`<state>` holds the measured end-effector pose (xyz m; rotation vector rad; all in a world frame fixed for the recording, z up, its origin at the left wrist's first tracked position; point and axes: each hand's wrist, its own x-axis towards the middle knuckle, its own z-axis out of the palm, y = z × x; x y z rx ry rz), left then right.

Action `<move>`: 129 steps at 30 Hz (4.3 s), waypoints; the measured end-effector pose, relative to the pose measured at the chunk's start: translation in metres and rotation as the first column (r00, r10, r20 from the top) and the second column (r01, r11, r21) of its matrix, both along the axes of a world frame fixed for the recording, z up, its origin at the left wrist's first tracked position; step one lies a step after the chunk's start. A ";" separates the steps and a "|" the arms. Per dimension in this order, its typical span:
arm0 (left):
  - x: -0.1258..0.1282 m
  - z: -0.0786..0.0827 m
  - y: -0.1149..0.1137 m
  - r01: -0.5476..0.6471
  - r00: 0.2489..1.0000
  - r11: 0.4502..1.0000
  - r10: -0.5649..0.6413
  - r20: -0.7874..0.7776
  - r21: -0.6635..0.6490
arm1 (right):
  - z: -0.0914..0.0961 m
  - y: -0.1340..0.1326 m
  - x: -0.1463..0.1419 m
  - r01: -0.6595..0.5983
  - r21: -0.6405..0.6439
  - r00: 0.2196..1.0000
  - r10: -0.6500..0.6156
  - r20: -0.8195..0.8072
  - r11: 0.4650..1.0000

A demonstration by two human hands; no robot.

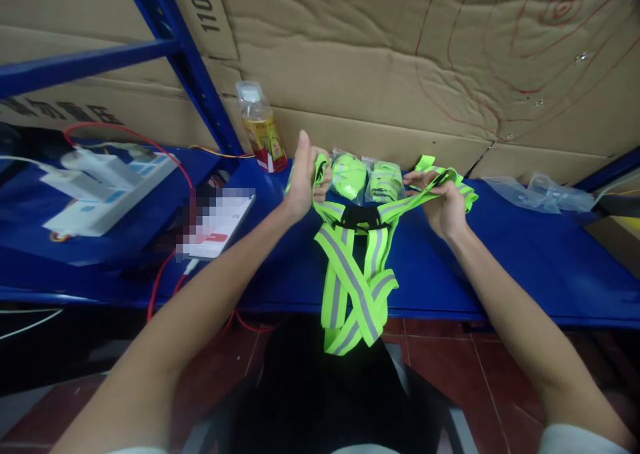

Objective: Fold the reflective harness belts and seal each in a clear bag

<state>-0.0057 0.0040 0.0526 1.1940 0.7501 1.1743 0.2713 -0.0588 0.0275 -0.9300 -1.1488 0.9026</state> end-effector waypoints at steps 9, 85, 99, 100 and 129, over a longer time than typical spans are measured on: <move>0.007 -0.027 0.009 0.153 0.983 0.988 -0.151 -0.100 0.009 | -0.003 -0.011 -0.021 -0.246 -0.136 0.969 0.247 -0.012 0.960; 0.011 -0.040 -0.003 0.550 0.779 0.831 -0.477 -0.407 0.079 | -0.001 -0.026 -0.022 -0.390 -0.436 0.747 0.555 0.366 0.811; 0.013 -0.034 -0.003 0.355 0.856 0.568 0.122 -0.502 0.743 | -0.007 -0.021 -0.023 0.013 0.124 0.640 -0.103 0.761 0.992; 0.013 -0.035 -0.002 0.381 0.845 0.551 0.119 -0.521 0.742 | -0.008 -0.021 -0.022 0.014 0.133 0.619 -0.113 0.778 0.991; 0.004 -0.038 0.001 0.333 0.851 0.710 0.056 -0.522 0.620 | -0.020 -0.015 -0.017 -0.064 0.180 0.385 -0.142 0.912 0.982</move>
